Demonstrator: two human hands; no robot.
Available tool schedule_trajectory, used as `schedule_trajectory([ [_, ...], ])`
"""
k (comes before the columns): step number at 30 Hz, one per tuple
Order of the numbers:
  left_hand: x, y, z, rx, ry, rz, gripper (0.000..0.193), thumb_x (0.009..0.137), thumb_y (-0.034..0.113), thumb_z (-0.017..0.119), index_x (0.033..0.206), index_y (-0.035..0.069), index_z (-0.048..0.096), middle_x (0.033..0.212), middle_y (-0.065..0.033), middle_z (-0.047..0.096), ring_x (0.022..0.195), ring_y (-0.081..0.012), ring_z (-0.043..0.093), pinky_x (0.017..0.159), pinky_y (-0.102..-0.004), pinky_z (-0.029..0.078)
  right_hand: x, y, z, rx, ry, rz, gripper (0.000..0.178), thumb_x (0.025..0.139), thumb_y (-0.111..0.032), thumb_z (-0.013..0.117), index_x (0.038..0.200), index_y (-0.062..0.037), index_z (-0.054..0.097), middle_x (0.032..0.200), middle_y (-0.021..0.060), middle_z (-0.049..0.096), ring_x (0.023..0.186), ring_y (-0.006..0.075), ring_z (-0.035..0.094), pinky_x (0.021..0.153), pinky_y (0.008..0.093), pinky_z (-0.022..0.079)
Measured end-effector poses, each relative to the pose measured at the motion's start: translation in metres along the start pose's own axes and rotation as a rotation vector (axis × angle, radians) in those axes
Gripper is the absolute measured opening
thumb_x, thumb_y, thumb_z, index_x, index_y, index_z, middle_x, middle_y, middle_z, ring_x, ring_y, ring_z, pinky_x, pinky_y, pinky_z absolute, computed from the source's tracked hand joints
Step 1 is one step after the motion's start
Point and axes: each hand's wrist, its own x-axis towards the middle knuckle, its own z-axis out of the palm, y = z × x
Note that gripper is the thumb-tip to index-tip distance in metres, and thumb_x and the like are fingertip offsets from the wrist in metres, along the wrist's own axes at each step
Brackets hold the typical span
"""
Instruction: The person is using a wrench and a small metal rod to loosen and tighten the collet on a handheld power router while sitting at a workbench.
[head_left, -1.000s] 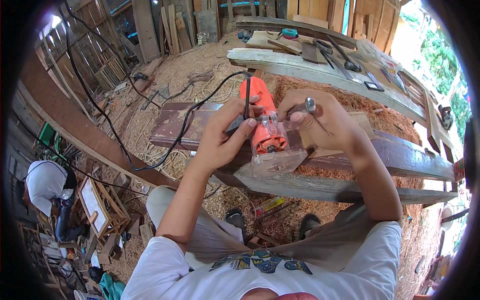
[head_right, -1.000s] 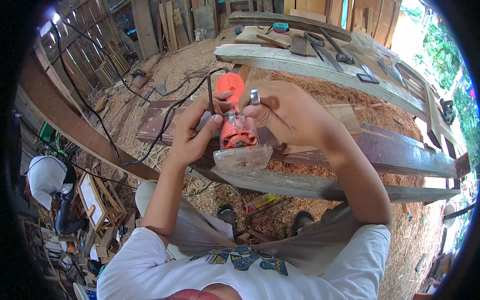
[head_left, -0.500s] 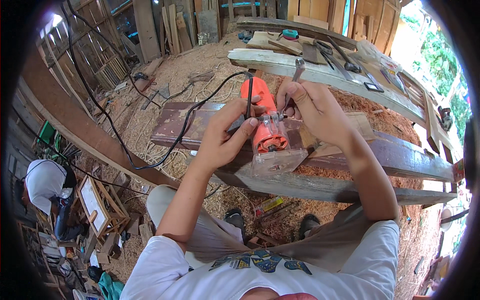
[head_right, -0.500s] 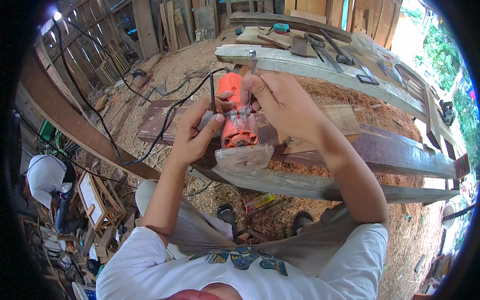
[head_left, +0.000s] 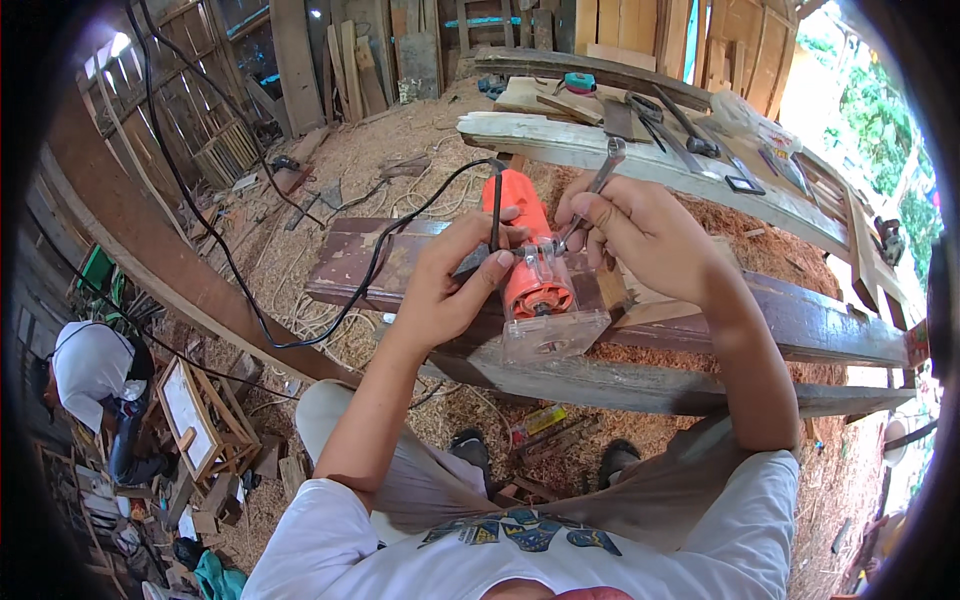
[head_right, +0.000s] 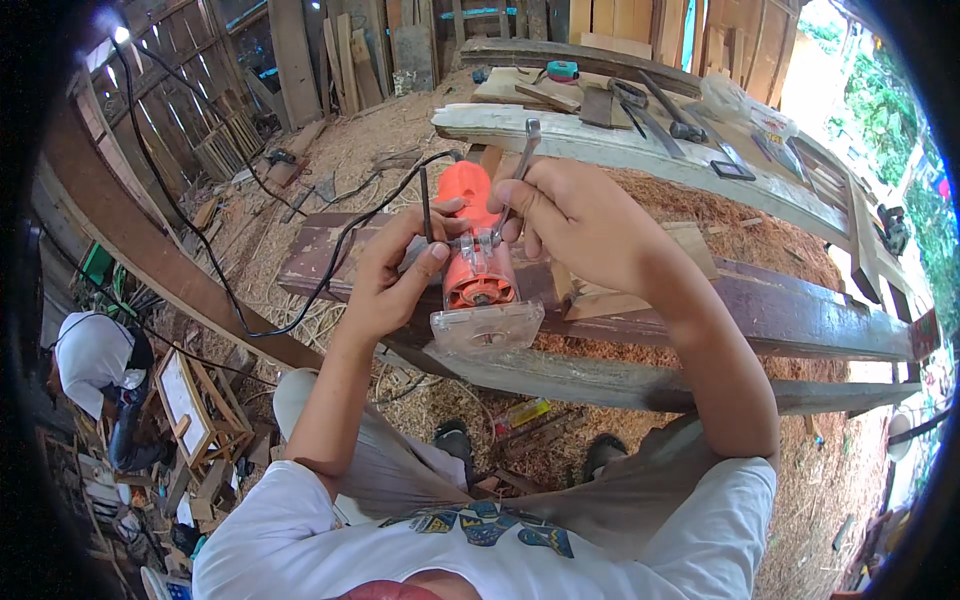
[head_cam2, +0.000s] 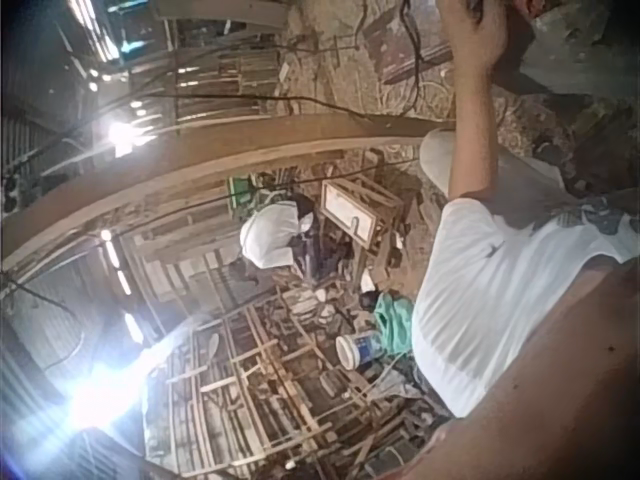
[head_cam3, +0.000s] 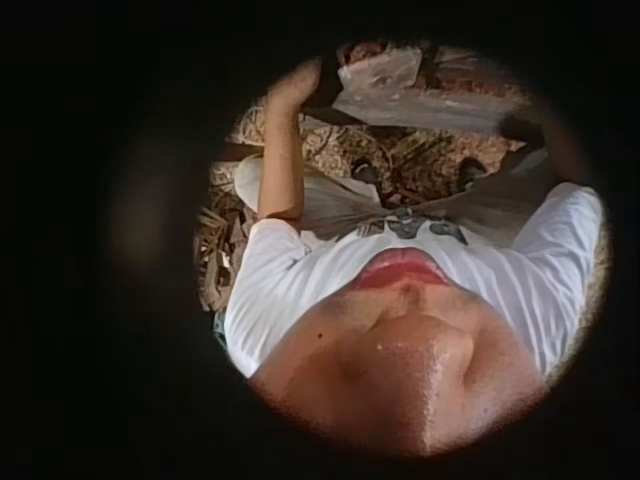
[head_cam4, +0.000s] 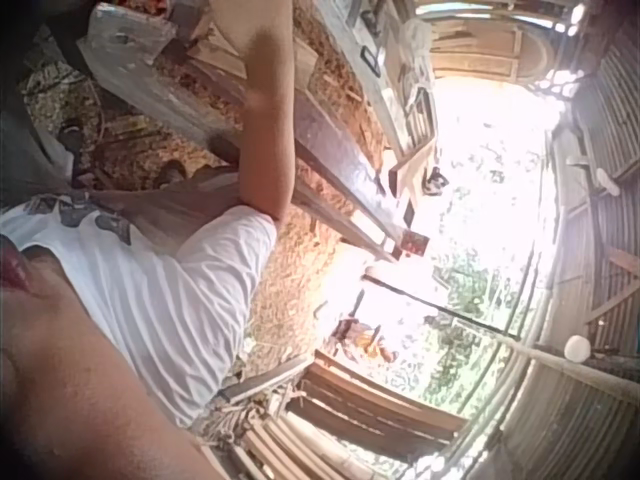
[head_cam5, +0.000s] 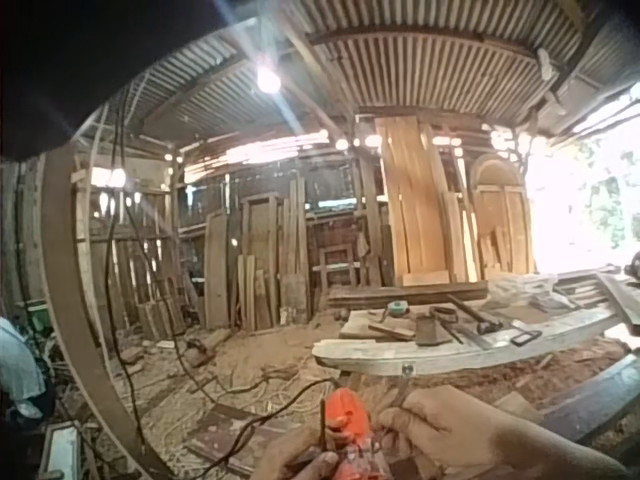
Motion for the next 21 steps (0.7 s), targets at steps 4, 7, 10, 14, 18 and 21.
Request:
schedule_trajectory([
  [4,0.001,0.002,0.003,-0.02,0.021,-0.012,0.014,0.102,0.012,0.067,0.105,-0.001,0.065,0.115,-0.0163,0.075,0.125,-0.0316,0.067,0.108,-0.0441,0.048,0.0,0.005,0.004,-0.114,0.053,-0.129,0.034,0.111,-0.025,0.057,0.104,0.0045,0.071,0.083,0.0181,0.071,0.078,0.0352,0.071,0.075,0.0416,0.056],
  [7,0.0,0.002,0.002,-0.026,0.017,-0.018,0.013,0.102,0.011,0.067,0.105,-0.001,0.064,0.115,-0.016,0.075,0.128,-0.0323,0.066,0.11,-0.045,0.048,-0.006,0.0,0.0,-0.181,0.07,-0.265,0.03,0.11,-0.023,0.058,0.105,0.0037,0.071,0.088,0.0203,0.071,0.083,0.0416,0.069,0.077,0.0442,0.055],
  [10,-0.001,0.0,0.001,-0.033,0.013,-0.023,0.011,0.102,0.01,0.067,0.104,0.0,0.064,0.115,-0.0159,0.075,0.129,-0.0323,0.066,0.11,-0.0451,0.048,-0.008,0.006,-0.007,-0.266,0.032,-0.376,0.027,0.108,-0.022,0.059,0.11,0.002,0.071,0.095,0.0216,0.071,0.09,0.0439,0.068,0.081,0.047,0.054],
  [14,-0.001,0.003,-0.002,-0.012,-0.017,-0.009,0.005,0.102,0.005,0.063,0.105,0.001,0.062,0.122,-0.016,0.074,0.136,-0.0306,0.061,0.116,-0.0463,0.044,-0.019,-0.006,-0.009,-0.363,-0.039,-0.385,0.025,0.105,-0.021,0.061,0.121,-0.003,0.071,0.106,0.0201,0.072,0.099,0.0428,0.068,0.086,0.048,0.054],
  [18,-0.001,0.005,-0.002,0.001,-0.019,-0.027,0.005,0.101,0.005,0.064,0.104,0.001,0.062,0.121,-0.0158,0.074,0.137,-0.0315,0.061,0.115,-0.0468,0.045,-0.028,0.001,-0.006,-0.348,-0.02,-0.436,0.023,0.103,-0.019,0.065,0.121,-0.0062,0.07,0.107,0.0167,0.073,0.099,0.0411,0.069,0.087,0.0469,0.055],
  [21,-0.003,0.005,-0.002,0.002,-0.005,-0.037,0.006,0.101,0.006,0.064,0.104,0.001,0.063,0.12,-0.016,0.075,0.138,-0.0321,0.061,0.115,-0.0477,0.045,-0.039,0.004,-0.003,-0.291,0.008,-0.407,0.023,0.1,-0.017,0.07,0.12,-0.007,0.07,0.108,0.0138,0.074,0.097,0.0381,0.07,0.089,0.0462,0.056],
])
